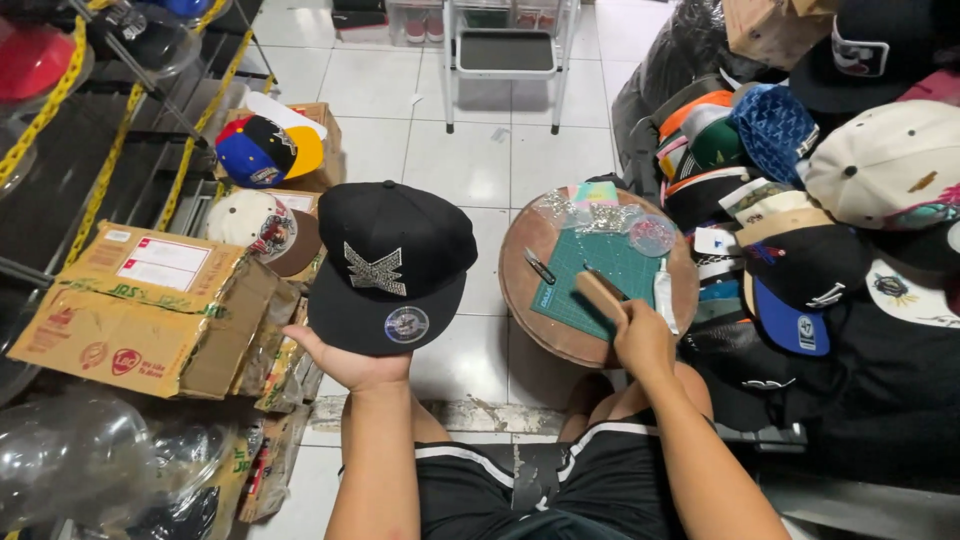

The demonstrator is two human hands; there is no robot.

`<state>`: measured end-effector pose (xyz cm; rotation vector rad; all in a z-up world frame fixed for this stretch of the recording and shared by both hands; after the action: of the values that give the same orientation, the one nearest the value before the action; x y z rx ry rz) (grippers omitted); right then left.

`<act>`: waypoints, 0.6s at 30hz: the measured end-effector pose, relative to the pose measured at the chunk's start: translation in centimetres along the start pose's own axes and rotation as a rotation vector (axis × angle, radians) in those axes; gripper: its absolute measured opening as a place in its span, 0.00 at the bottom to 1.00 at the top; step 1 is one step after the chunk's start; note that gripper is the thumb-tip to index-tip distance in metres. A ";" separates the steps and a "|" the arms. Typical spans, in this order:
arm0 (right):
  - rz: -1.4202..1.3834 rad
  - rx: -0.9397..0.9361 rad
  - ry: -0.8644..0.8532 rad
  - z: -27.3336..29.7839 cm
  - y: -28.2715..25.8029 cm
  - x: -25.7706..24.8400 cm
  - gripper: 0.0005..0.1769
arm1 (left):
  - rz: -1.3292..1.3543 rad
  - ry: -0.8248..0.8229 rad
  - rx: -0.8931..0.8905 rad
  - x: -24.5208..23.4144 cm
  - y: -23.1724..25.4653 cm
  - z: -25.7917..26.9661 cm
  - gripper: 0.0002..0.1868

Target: Cleaning and inspecting baseball caps using a brush and a tube of cleaning or adhesive substance.

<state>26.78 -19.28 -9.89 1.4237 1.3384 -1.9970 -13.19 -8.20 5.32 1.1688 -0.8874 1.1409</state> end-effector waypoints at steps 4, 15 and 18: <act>0.005 0.172 0.143 -0.9 2.2 -1.4 0.14 | -0.024 0.009 -0.026 -1.4 -0.2 -0.3 0.43; -0.004 0.245 0.223 -2.5 0.5 -0.7 0.16 | -0.039 0.051 0.007 -2.9 1.6 -0.6 0.34; -0.070 0.285 0.215 -2.0 0.3 0.5 0.17 | -0.032 0.052 0.031 -3.1 2.7 -0.5 0.34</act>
<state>27.86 -17.66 -10.61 1.7856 1.2382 -2.2017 -16.48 -8.28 2.90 1.1690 -0.8113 1.1576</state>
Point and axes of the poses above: each hand's wrist, its own z-axis away from the middle knuckle, its own x-axis out of the palm, y = z × x, the point moved 7 cm from there along -z, towards the middle knuckle, and after that the axes turned 8 degrees about -z, right-handed, at the moved point
